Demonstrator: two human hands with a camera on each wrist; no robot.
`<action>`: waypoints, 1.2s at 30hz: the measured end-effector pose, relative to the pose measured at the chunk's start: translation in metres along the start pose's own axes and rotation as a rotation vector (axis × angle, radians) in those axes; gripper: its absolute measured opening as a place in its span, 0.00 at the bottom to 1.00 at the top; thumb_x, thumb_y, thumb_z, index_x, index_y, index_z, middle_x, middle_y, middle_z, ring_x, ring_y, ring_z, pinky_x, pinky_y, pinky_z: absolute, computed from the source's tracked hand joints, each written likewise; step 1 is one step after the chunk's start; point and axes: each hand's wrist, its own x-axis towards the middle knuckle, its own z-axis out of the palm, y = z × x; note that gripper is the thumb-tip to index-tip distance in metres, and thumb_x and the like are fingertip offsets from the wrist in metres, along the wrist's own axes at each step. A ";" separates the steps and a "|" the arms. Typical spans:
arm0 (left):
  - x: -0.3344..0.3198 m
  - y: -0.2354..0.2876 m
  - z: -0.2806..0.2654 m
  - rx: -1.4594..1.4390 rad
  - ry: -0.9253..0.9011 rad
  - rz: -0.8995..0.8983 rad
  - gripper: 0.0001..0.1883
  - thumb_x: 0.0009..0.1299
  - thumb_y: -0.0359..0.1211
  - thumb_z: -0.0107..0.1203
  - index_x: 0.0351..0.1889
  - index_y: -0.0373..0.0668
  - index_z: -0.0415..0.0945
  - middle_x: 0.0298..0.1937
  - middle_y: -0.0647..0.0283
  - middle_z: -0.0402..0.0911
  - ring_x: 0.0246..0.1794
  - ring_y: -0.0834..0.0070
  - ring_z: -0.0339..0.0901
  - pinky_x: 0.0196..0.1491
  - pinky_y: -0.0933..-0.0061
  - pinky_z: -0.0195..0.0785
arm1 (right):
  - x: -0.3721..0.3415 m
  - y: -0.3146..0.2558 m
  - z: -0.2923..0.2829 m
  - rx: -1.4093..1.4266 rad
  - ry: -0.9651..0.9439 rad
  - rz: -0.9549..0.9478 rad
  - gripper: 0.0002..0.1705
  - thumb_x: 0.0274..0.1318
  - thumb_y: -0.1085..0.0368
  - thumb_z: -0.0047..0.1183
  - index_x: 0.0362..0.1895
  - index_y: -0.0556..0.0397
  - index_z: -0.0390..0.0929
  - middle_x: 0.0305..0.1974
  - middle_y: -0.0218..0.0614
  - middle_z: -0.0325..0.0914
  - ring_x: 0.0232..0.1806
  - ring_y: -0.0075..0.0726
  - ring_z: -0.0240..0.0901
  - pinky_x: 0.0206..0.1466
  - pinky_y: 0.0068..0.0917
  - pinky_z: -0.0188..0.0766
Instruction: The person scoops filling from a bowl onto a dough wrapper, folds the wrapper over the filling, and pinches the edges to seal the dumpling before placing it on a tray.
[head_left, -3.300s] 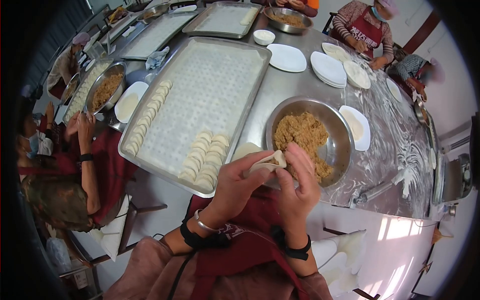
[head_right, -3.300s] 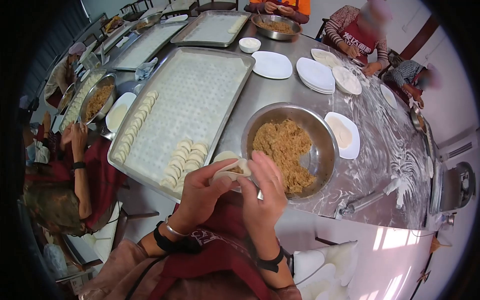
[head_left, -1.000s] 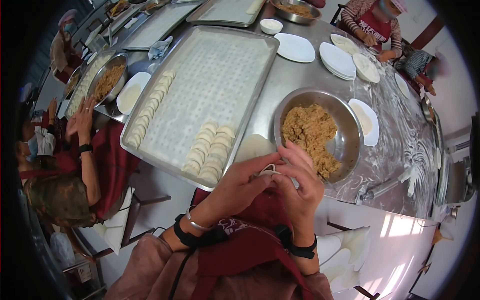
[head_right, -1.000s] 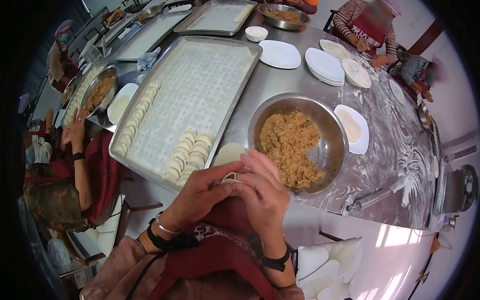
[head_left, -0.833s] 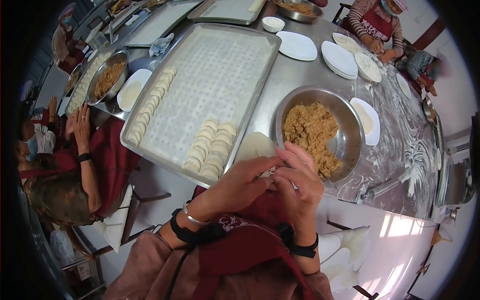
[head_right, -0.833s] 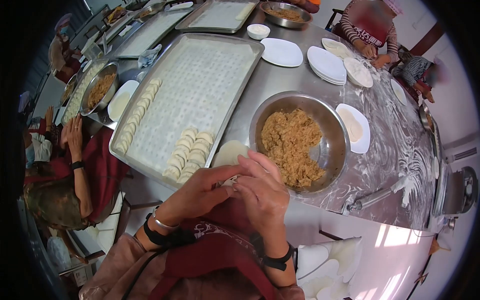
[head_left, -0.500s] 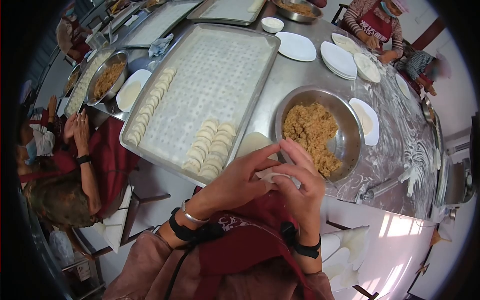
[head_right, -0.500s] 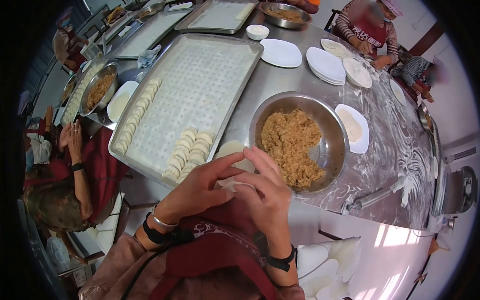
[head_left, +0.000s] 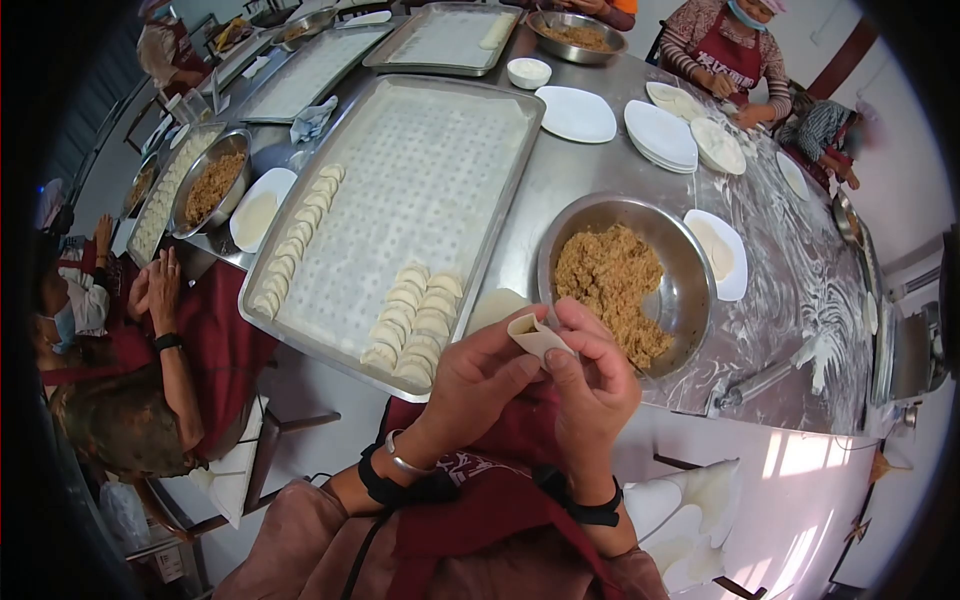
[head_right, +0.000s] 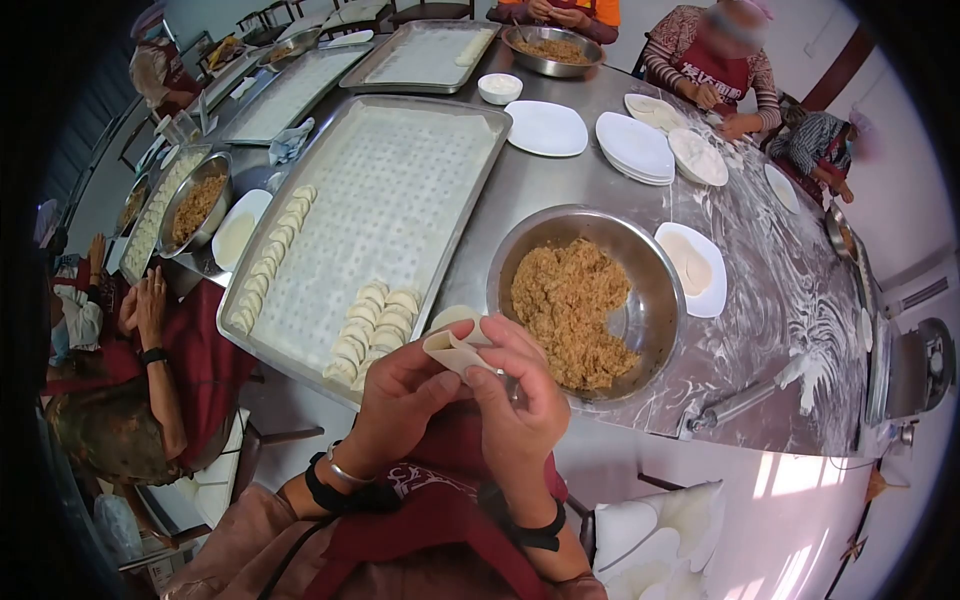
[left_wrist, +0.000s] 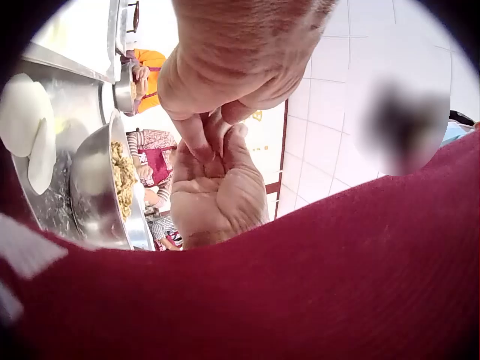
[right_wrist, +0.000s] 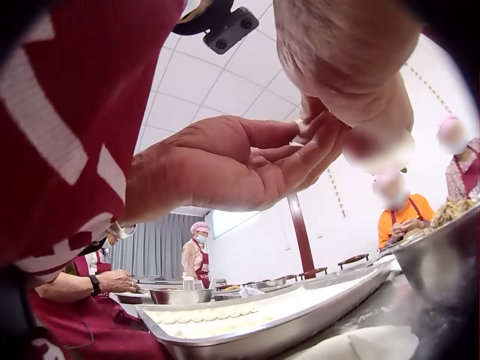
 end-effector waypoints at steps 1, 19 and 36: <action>-0.001 0.001 0.000 -0.001 0.000 0.003 0.23 0.75 0.26 0.51 0.67 0.31 0.64 0.58 0.56 0.77 0.59 0.71 0.75 0.61 0.67 0.72 | 0.001 0.000 0.000 0.000 -0.002 -0.002 0.09 0.53 0.76 0.61 0.40 0.61 0.80 0.54 0.51 0.78 0.61 0.51 0.72 0.64 0.41 0.67; -0.003 0.003 -0.001 0.035 -0.121 -0.044 0.23 0.74 0.23 0.51 0.68 0.36 0.65 0.61 0.58 0.75 0.57 0.75 0.75 0.58 0.72 0.74 | 0.012 -0.016 -0.011 -0.305 -0.137 -0.180 0.15 0.43 0.74 0.66 0.40 0.58 0.83 0.54 0.45 0.80 0.62 0.54 0.71 0.62 0.41 0.69; 0.000 0.011 0.001 0.334 -0.175 -0.069 0.27 0.74 0.27 0.52 0.71 0.35 0.61 0.61 0.58 0.75 0.60 0.75 0.73 0.60 0.74 0.68 | 0.015 -0.011 -0.019 -0.388 -0.281 -0.279 0.14 0.41 0.73 0.66 0.38 0.56 0.84 0.53 0.45 0.81 0.63 0.56 0.71 0.62 0.43 0.69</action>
